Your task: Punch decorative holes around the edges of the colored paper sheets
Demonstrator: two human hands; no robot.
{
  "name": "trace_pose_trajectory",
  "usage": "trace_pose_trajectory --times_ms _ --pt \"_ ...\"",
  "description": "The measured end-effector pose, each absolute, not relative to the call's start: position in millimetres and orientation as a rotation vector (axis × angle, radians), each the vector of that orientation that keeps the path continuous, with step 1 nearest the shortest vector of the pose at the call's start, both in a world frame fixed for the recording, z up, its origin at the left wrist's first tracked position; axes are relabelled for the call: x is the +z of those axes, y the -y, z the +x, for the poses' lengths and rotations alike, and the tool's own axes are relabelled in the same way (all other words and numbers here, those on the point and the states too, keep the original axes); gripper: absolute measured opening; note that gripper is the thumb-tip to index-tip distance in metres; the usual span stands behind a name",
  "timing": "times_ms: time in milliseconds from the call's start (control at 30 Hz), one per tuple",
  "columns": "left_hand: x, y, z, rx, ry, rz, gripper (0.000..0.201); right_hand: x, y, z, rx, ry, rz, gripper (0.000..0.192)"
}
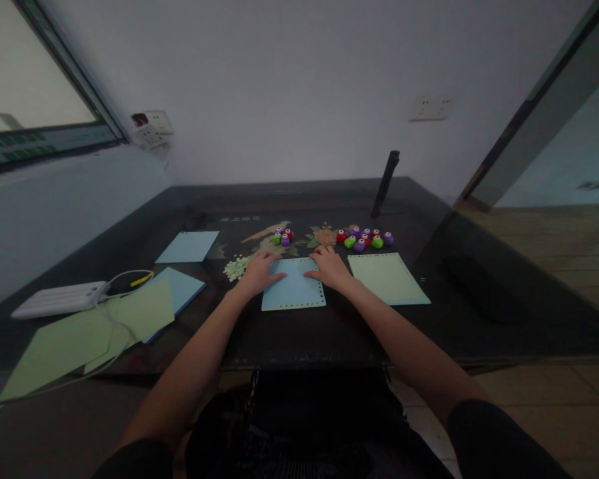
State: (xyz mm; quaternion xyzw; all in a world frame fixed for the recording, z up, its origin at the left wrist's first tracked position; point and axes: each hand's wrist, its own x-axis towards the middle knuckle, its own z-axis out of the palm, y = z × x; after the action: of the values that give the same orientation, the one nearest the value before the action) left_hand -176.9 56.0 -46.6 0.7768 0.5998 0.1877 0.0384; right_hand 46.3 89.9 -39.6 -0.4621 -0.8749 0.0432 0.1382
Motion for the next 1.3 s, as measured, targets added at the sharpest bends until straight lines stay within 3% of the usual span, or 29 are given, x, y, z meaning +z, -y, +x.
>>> trace_pose_trajectory --times_ms 300,633,1000,1167,1300 --pt "-42 -53 -174 0.587 -1.837 2.401 0.034 -44 -97 48 0.174 2.382 -1.326 0.033" --pt "-51 -58 -179 0.565 -1.866 2.426 0.05 -43 -93 45 0.115 2.451 -1.406 0.035" --pt "-54 -59 -181 0.533 -1.882 2.409 0.049 -45 -94 47 0.118 2.413 -1.367 0.026" --pt "-55 -59 -182 0.553 -1.863 2.425 0.047 -44 -97 47 0.287 2.234 -1.282 0.013" --pt "-55 -59 -181 0.602 -1.869 2.425 0.046 -49 -102 47 0.594 2.07 -1.291 0.018"
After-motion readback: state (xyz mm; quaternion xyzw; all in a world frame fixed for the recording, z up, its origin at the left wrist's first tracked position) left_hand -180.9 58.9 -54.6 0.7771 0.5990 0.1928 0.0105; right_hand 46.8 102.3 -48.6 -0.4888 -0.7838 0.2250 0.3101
